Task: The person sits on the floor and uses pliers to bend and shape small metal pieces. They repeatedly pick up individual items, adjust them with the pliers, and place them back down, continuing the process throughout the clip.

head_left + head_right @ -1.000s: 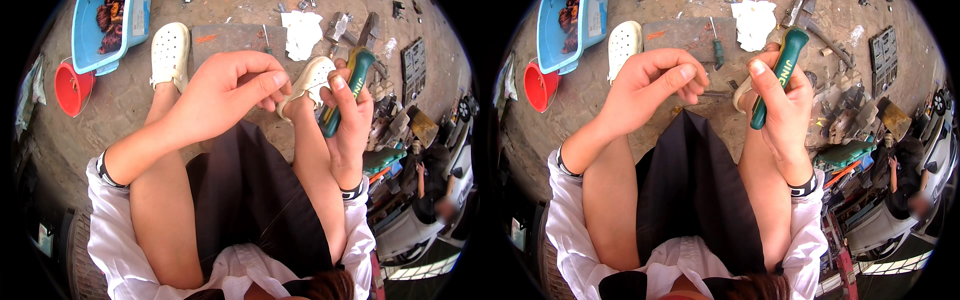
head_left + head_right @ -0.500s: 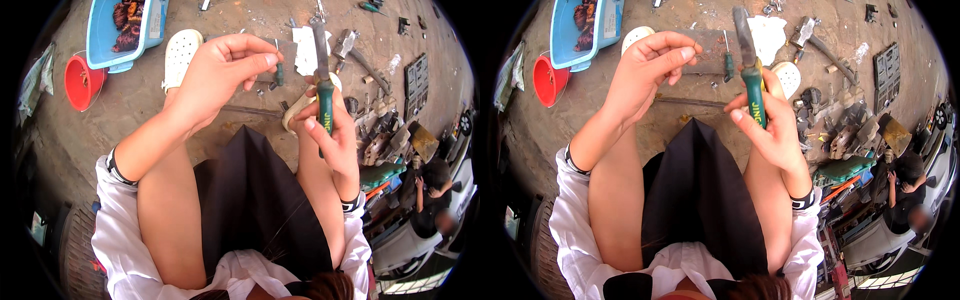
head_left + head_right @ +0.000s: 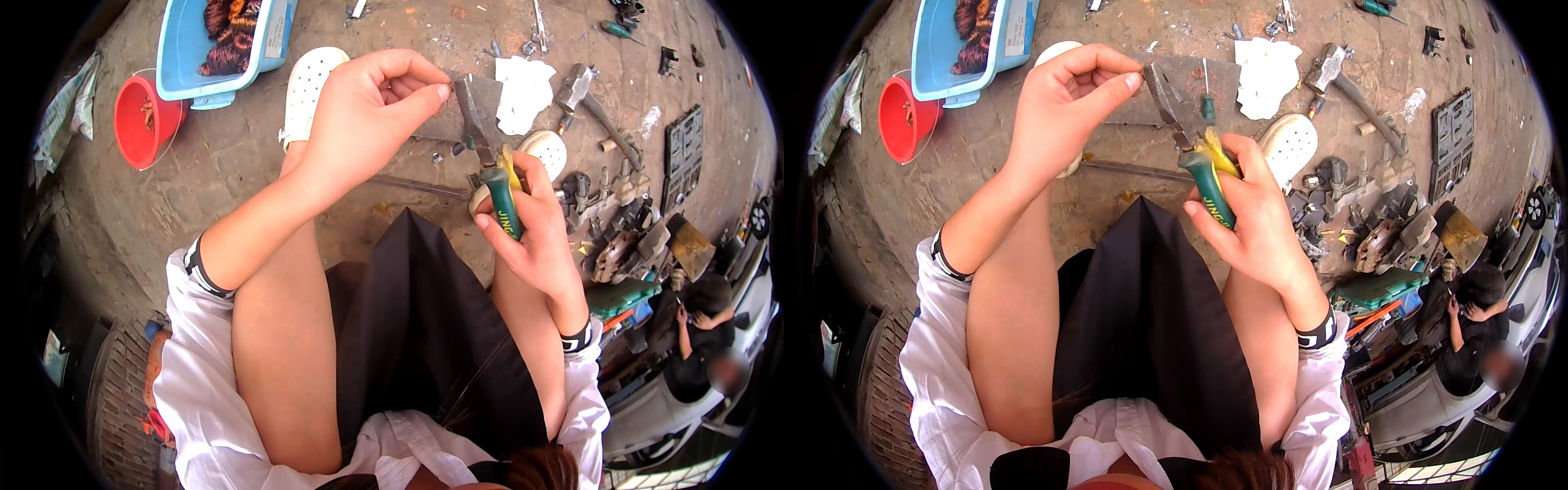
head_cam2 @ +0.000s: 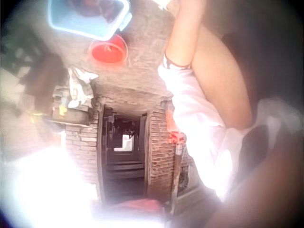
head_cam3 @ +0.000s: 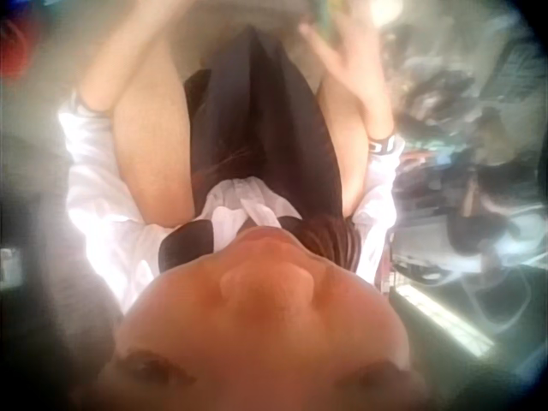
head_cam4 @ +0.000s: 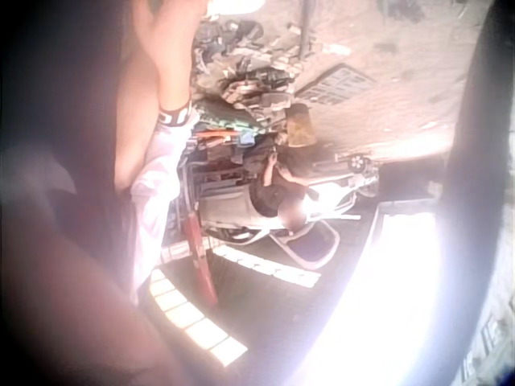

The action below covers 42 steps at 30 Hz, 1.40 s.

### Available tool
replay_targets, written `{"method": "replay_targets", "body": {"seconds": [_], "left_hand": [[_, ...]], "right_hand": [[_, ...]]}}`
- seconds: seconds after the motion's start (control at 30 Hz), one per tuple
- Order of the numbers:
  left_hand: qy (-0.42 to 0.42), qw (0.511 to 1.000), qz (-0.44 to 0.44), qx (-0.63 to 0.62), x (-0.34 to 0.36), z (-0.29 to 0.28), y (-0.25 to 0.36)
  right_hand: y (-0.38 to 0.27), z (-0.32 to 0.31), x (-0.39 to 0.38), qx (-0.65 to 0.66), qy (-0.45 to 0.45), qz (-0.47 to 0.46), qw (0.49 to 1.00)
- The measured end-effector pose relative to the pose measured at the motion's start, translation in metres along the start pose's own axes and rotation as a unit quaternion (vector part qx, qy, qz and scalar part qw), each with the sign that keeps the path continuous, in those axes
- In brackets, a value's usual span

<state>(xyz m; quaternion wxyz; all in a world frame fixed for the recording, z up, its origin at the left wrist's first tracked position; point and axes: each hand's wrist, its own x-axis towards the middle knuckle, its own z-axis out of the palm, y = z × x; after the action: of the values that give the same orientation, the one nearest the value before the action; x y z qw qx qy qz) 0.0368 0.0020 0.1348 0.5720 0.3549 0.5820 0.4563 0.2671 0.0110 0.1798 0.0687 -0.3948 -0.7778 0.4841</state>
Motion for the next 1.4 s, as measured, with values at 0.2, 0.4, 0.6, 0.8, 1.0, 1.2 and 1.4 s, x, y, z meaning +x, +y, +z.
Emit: {"method": "replay_targets", "body": {"seconds": [0.2, 0.4, 0.6, 0.8, 1.0, 1.2, 1.4], "left_hand": [[0.026, 0.976, 0.110, 0.187, 0.001, -0.001, 0.003], [0.030, 0.933, 0.210, 0.290, 0.001, -0.003, 0.002], [-0.021, 0.924, 0.233, 0.303, 0.007, -0.005, 0.003], [-0.065, 0.950, 0.163, 0.259, 0.005, -0.007, 0.001], [-0.082, 0.952, 0.151, 0.255, 0.005, -0.012, -0.004], [-0.052, 0.868, 0.261, 0.420, 0.010, -0.012, -0.009], [-0.034, 0.857, 0.272, 0.437, 0.009, -0.011, -0.005]], "right_hand": [[0.003, -0.001, -0.002, 0.011, -0.021, -0.014, 1.000], [0.001, 0.001, -0.002, 0.011, -0.011, -0.005, 1.000], [0.007, 0.004, -0.009, 0.124, -0.049, 0.051, 0.990], [0.010, 0.006, -0.012, 0.260, -0.066, 0.077, 0.960], [0.011, -0.002, -0.008, 0.422, -0.108, 0.159, 0.886], [0.016, -0.001, -0.008, 0.455, -0.111, 0.187, 0.864], [0.011, -0.010, -0.005, 0.394, -0.124, 0.143, 0.899]]}}
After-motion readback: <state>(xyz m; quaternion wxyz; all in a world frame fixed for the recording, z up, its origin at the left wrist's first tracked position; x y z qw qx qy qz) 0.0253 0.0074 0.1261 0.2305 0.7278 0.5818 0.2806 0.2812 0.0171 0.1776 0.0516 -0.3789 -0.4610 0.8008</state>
